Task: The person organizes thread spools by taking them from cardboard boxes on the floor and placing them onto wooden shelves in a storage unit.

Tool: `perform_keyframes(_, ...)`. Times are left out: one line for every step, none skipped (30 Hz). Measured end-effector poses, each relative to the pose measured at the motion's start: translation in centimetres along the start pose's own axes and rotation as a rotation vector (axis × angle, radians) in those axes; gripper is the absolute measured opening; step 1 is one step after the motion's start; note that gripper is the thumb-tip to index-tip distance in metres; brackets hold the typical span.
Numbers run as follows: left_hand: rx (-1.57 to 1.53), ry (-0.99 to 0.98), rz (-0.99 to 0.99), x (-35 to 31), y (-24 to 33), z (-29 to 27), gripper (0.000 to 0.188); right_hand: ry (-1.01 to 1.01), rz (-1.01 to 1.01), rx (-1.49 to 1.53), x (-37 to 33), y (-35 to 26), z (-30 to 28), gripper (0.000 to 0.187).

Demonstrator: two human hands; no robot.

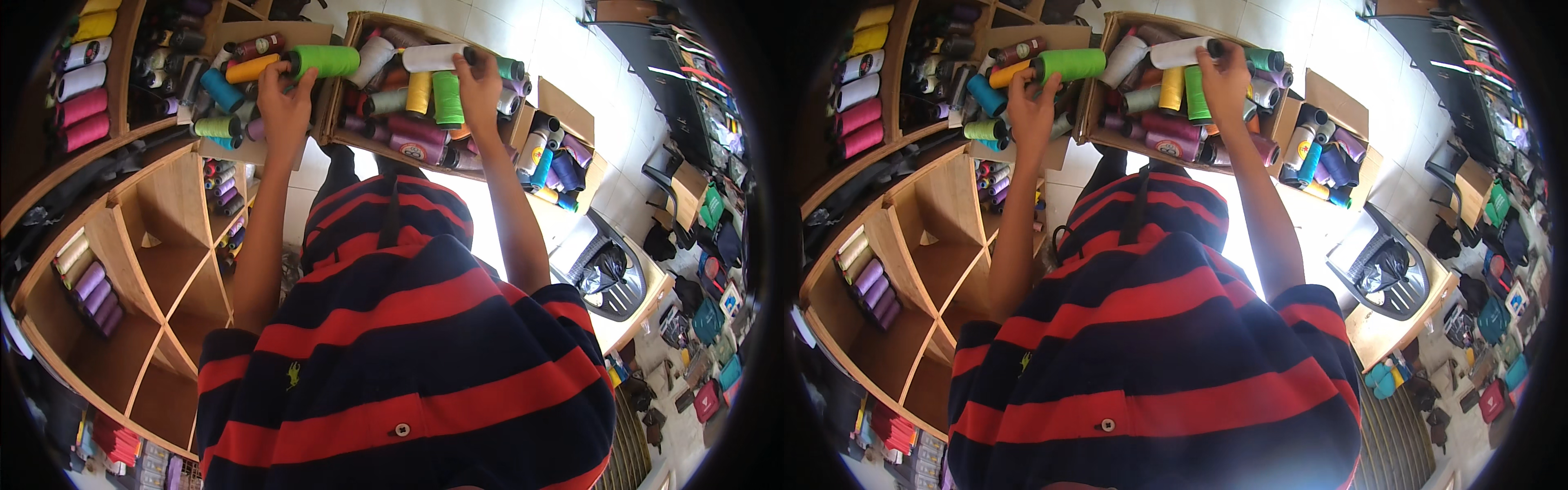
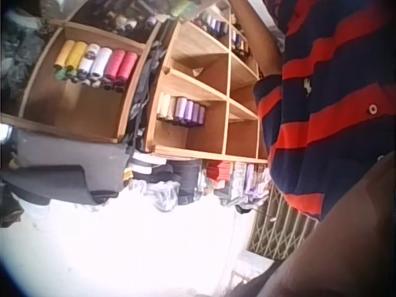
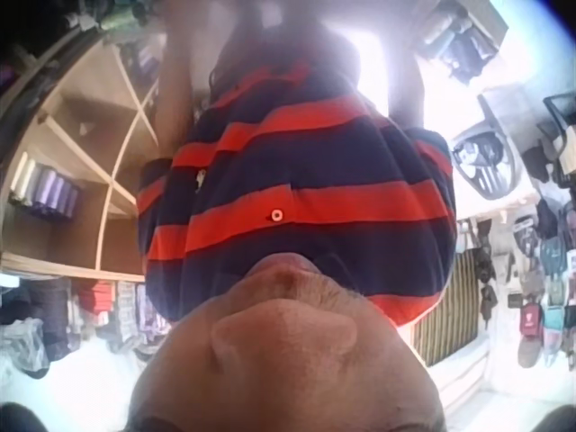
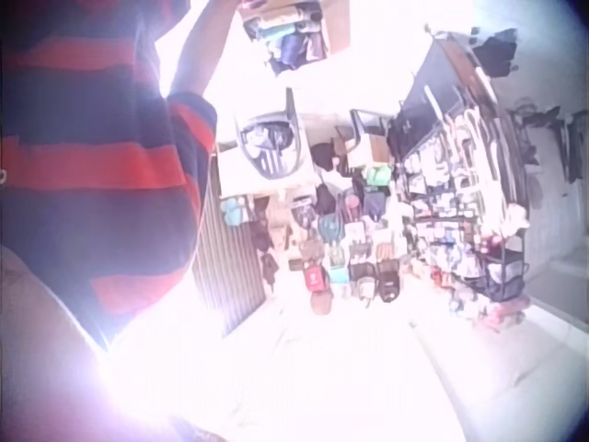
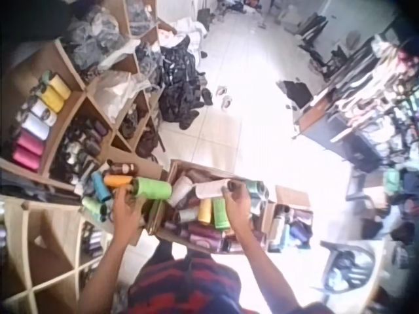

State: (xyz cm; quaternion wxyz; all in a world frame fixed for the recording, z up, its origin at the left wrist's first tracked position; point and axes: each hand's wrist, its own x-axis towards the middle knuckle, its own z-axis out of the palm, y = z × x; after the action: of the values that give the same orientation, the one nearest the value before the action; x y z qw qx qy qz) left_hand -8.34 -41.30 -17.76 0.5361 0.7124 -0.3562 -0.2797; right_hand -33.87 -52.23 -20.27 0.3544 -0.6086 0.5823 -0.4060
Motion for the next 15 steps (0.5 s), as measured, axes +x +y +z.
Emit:
perform_keyframes(-0.005, -0.005, 0.028, 0.5, -0.2, 0.8, 0.03, 0.04, 0.027, 0.036, 0.2, 0.2, -0.8, 0.034)
perform_keyframes(-0.01, -0.01, 0.056, 1.3, -0.4, 1.7, 0.03, 0.081, 0.055, 0.072, 0.4, 0.4, -1.4, 0.034)
perform_keyframes(-0.015, -0.017, 0.084, 1.8, -0.6, 2.4, 0.03, 0.08, 0.065, 0.082, 0.7, 0.7, -1.9, 0.035)
perform_keyframes(0.033, -0.018, 0.135, 2.0, 0.7, 3.7, 0.029, 0.088, 0.081, 0.089, 0.9, 1.2, -2.7, 0.036)
perform_keyframes(0.09, -0.043, 0.2, 2.2, 1.1, 4.7, 0.029, 0.088, 0.093, 0.098, 0.9, 1.6, -3.3, 0.036)
perform_keyframes(0.146, -0.068, 0.265, 2.6, 1.4, 5.8, 0.029, 0.086, -0.002, 0.038, 1.1, 2.9, -3.4, 0.041)
perform_keyframes(0.206, -0.089, 0.328, 3.0, 1.3, 6.8, 0.028, 0.005, -0.084, -0.087, 1.3, 3.5, -3.9, 0.042)
perform_keyframes(0.165, -0.149, 0.37, 3.4, 1.0, 8.0, 0.028, -0.074, -0.166, -0.214, 1.5, 3.8, -4.4, 0.044)
perform_keyframes(0.124, -0.209, 0.412, 4.0, 0.6, 9.2, 0.027, -0.153, -0.247, -0.341, 1.5, 4.1, -4.7, 0.045)
perform_keyframes(0.083, -0.271, 0.45, 4.3, 0.1, 10.4, 0.027, -0.213, -0.273, -0.264, 1.4, 4.7, -4.7, 0.048)
perform_keyframes(0.094, -0.337, 0.454, 4.3, 0.3, 11.3, 0.027, -0.211, -0.35, -0.363, 1.3, 4.7, -4.8, 0.048)
perform_keyframes(0.105, -0.402, 0.456, 4.4, 0.6, 12.2, 0.027, -0.21, -0.428, -0.463, 1.3, 4.8, -4.8, 0.048)
perform_keyframes(0.116, -0.466, 0.458, 4.5, 0.6, 13.1, 0.028, -0.21, -0.507, -0.561, 1.3, 4.8, -4.7, 0.048)
perform_keyframes(0.093, -0.515, 0.457, 4.7, 0.6, 13.8, 0.026, -0.216, -0.483, -0.58, 1.2, 4.9, -4.7, 0.05)
perform_keyframes(0.138, -0.544, 0.507, 4.5, 0.6, 14.3, 0.025, -0.224, -0.461, -0.598, 1.1, 5.1, -4.8, 0.052)
